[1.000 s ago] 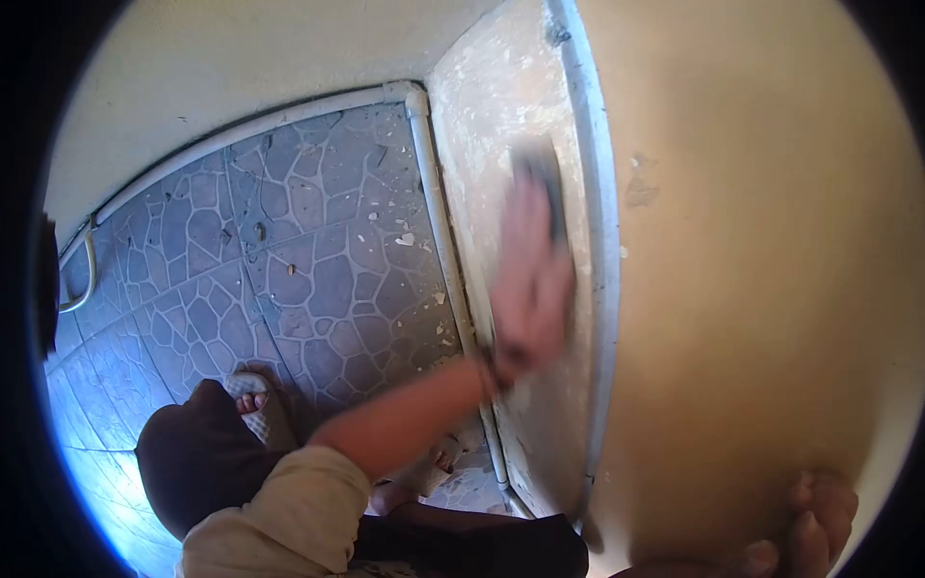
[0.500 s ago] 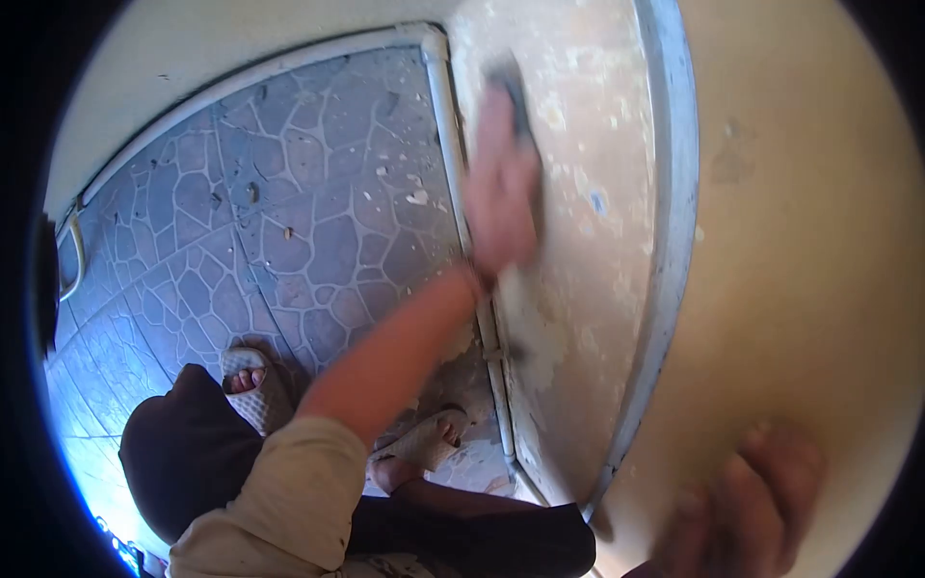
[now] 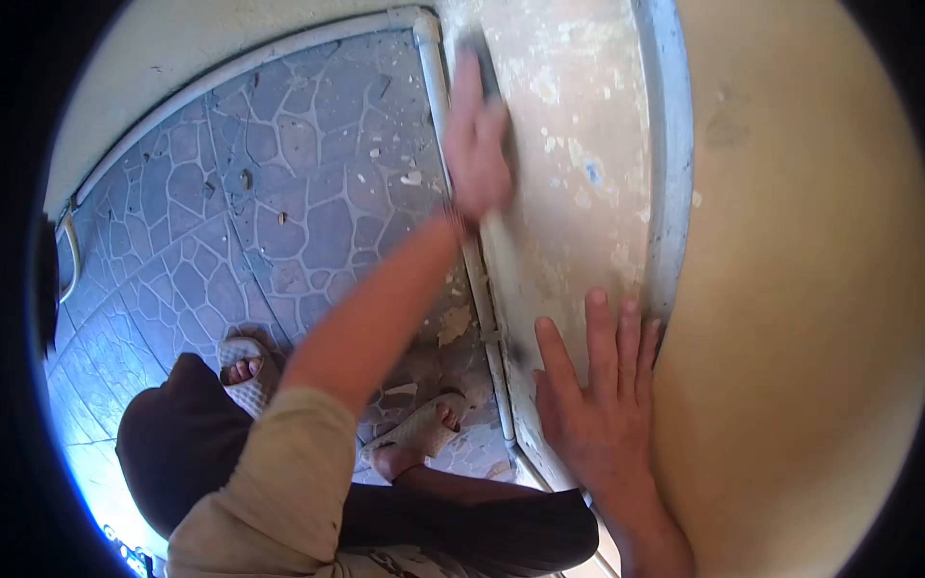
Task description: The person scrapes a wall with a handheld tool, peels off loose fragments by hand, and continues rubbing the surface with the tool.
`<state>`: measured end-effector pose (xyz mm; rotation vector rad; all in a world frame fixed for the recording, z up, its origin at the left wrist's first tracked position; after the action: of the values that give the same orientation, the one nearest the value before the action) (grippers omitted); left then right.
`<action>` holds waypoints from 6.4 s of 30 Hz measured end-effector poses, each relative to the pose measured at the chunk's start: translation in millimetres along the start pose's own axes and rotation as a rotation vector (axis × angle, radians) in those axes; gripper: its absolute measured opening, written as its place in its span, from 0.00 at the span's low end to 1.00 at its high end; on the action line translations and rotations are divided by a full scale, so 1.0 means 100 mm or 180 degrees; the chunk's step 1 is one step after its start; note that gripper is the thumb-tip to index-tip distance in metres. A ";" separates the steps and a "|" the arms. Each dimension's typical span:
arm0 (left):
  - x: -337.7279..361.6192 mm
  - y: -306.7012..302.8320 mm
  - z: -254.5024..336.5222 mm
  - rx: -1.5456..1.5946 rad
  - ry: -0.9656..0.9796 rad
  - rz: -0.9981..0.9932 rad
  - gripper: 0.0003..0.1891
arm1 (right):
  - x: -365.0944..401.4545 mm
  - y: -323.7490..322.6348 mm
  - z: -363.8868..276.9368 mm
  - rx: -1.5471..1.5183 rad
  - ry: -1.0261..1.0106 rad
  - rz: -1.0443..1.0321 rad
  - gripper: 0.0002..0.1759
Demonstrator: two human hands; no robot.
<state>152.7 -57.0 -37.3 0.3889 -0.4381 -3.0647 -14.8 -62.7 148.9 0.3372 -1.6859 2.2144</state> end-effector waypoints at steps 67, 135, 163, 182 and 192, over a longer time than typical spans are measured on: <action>-0.21 -0.13 -0.24 -0.0780 0.0267 -0.0108 0.28 | -0.19 -0.22 0.05 -0.0908 0.0280 -0.1154 0.40; 1.84 0.10 0.53 -0.0072 -0.1231 -0.0595 0.31 | 0.48 -0.10 0.13 -0.2812 0.1062 0.1496 0.14; 1.90 0.05 0.89 -0.0667 -0.2504 -0.2656 0.27 | 0.86 2.12 -0.38 -0.5664 0.5518 0.4651 0.27; 1.37 0.63 0.92 0.0403 -0.3732 -0.1485 0.33 | 1.34 2.96 -0.55 -0.6481 0.7309 0.6105 0.38; 0.47 0.77 1.14 0.0331 -0.3796 -0.1326 0.31 | 1.14 1.90 -0.32 -0.5671 0.7799 0.5366 0.31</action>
<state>78.3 -102.6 78.6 -1.6006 -0.5444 -3.2705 -194.8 -63.8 16.3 3.0715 0.7858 0.8677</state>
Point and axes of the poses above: each hand's wrist, its own x-axis away from the middle knuckle, its own y-axis out of the palm, z = x × y, the point moved 9 cm from there along -x, towards the middle knuckle, and after that the axes turned 7 degrees about y, right-handed, at the moved point
